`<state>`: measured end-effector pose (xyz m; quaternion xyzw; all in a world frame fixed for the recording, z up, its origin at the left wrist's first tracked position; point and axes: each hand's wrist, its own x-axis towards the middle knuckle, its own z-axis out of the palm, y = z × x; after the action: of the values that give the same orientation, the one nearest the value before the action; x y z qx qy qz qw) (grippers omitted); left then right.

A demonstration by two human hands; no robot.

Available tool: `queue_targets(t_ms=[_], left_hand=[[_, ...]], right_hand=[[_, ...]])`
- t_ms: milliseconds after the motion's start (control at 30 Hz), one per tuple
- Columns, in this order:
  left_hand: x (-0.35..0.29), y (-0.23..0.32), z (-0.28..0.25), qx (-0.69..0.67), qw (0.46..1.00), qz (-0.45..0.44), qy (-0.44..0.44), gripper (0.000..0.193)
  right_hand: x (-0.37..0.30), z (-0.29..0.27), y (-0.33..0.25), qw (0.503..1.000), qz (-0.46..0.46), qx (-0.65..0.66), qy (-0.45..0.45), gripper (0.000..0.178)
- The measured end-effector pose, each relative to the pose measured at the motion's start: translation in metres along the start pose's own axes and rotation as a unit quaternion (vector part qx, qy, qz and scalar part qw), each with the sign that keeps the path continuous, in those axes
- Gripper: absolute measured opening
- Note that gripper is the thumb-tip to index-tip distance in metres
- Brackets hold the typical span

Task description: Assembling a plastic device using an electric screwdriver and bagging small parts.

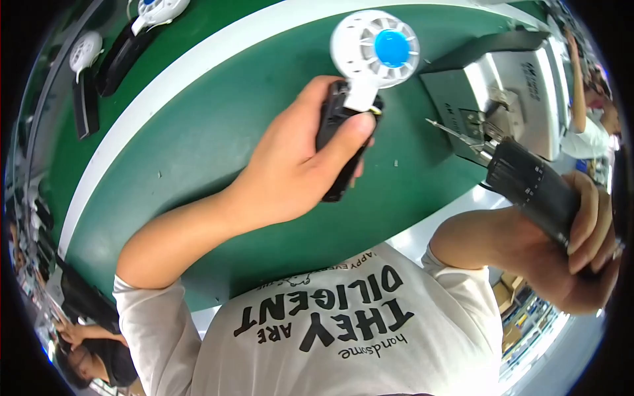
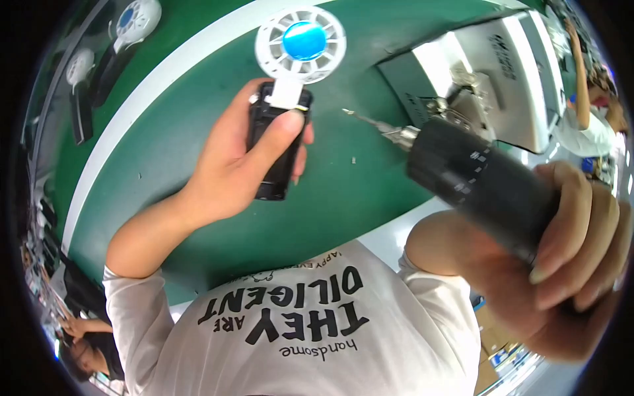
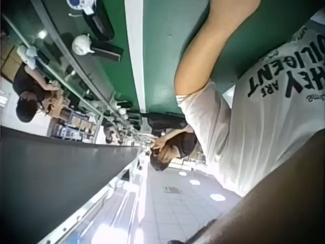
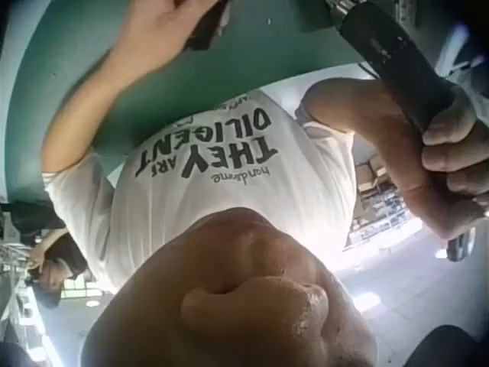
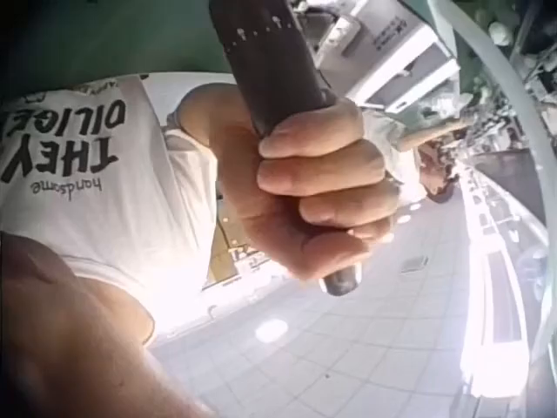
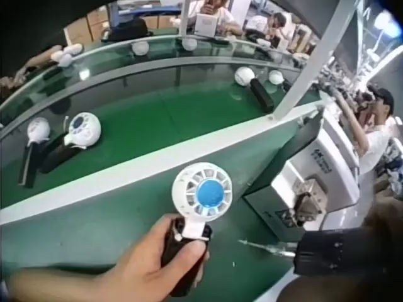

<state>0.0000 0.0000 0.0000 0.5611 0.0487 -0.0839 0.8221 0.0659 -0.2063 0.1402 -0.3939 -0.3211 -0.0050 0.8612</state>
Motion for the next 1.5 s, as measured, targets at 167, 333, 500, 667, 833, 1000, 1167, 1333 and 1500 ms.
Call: queue_targets(t_ms=[167,333,500,667,833,1000,1167,1333,1500], left_hand=[[-0.009,0.004,0.015,0.039,0.998,-0.044,0.006,0.027],[-0.011,0.002,0.020,0.049,0.998,-0.044,0.000,0.025],[-0.019,0.015,0.016,0.081,0.997,-0.018,0.004,0.023],[-0.022,0.018,0.014,0.101,0.995,-0.019,0.008,0.023],[-0.020,0.008,0.015,0.145,0.989,0.028,0.016,0.026],[-0.022,0.003,0.019,0.222,0.973,0.053,0.031,0.027],[-0.018,0.010,0.019,0.118,0.992,-0.048,0.025,0.034],[-0.022,0.013,0.008,0.104,0.994,-0.020,0.013,0.040],[-0.033,0.009,-0.018,0.116,0.992,-0.043,0.002,0.039]], right_hand=[[-0.015,0.031,0.022,0.984,-0.085,-0.125,0.090,0.033],[-0.020,0.025,0.028,0.988,-0.074,-0.121,0.061,0.031],[-0.019,0.037,0.033,0.991,-0.074,-0.113,0.025,0.030],[-0.021,0.034,0.040,0.991,-0.072,-0.112,-0.006,0.030],[-0.025,0.031,0.049,0.990,-0.066,-0.122,-0.021,0.031],[-0.040,0.047,0.046,0.969,-0.021,-0.244,-0.041,0.026],[-0.048,0.037,0.028,0.978,-0.179,-0.104,-0.030,0.020],[-0.023,-0.009,-0.040,0.935,-0.171,-0.282,0.127,0.021],[-0.001,-0.004,0.013,0.897,-0.109,-0.402,0.149,0.028]])
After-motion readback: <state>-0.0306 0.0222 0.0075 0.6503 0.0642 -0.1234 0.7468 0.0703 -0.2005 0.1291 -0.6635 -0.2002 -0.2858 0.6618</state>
